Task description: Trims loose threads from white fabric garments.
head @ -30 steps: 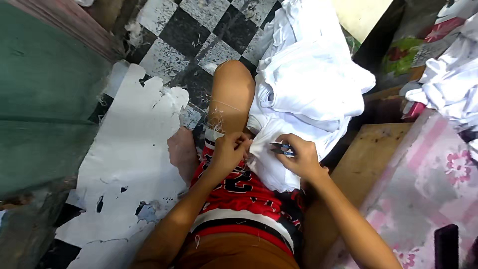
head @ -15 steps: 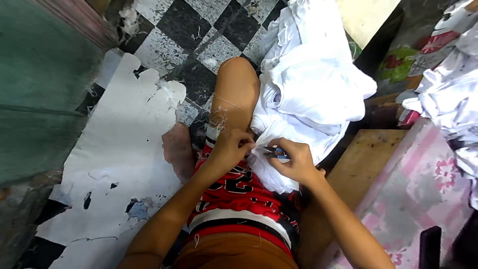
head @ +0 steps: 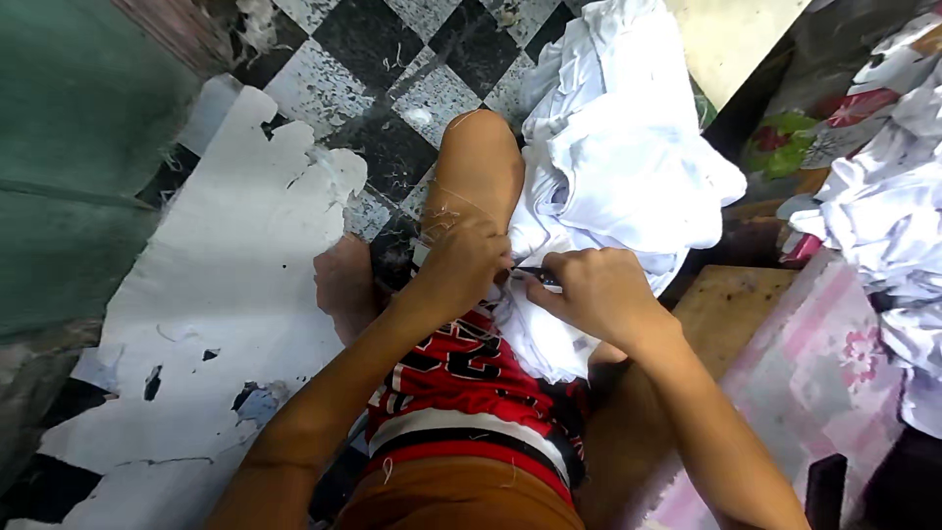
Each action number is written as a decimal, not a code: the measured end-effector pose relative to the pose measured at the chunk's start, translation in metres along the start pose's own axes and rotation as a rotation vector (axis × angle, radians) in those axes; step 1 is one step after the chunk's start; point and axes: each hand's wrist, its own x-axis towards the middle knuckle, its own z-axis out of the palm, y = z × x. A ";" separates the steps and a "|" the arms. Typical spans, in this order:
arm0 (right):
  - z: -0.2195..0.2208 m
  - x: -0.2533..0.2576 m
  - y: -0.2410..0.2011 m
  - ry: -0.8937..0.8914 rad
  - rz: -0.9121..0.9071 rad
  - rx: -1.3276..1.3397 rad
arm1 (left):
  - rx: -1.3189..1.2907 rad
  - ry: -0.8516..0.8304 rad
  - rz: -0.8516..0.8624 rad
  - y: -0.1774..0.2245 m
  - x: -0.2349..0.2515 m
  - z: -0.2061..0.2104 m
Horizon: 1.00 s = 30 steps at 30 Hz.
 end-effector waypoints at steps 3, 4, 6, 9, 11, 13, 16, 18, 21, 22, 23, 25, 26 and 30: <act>-0.010 0.002 -0.015 -0.055 0.037 -0.103 | 0.004 -0.006 0.021 0.006 0.008 0.000; -0.011 0.002 -0.019 -0.047 0.050 -0.135 | -0.005 -0.022 0.017 0.010 0.011 -0.001; -0.011 -0.002 -0.026 -0.009 0.083 -0.188 | -0.017 -0.062 0.010 0.018 0.017 -0.005; -0.005 -0.014 -0.031 0.115 0.094 -0.299 | -0.022 -0.090 0.052 0.029 0.025 -0.007; -0.003 -0.024 -0.030 0.190 0.098 -0.343 | 0.004 -0.174 0.061 0.039 0.032 -0.012; -0.002 -0.033 -0.025 0.226 0.096 -0.363 | 0.014 -0.247 0.078 0.049 0.040 -0.015; -0.003 -0.042 -0.012 0.229 0.067 -0.348 | 0.029 -0.367 0.103 0.062 0.056 -0.020; -0.002 -0.047 -0.002 0.233 0.054 -0.302 | 0.016 -0.470 0.094 0.067 0.068 -0.024; 0.002 -0.051 0.010 0.260 0.053 -0.233 | -0.031 -0.553 0.081 0.067 0.082 -0.029; 0.003 -0.052 0.013 0.271 0.058 -0.218 | -0.041 -0.562 0.080 0.067 0.084 -0.031; 0.004 -0.053 0.015 0.275 0.064 -0.207 | -0.046 -0.572 0.078 0.067 0.086 -0.032; 0.005 -0.054 0.017 0.280 0.072 -0.192 | -0.057 -0.577 0.075 0.067 0.087 -0.033; 0.005 -0.055 0.018 0.279 0.075 -0.184 | -0.059 -0.581 0.076 0.067 0.087 -0.033; 0.004 -0.055 0.017 0.283 0.060 -0.206 | -0.050 -0.611 0.049 0.069 0.088 -0.033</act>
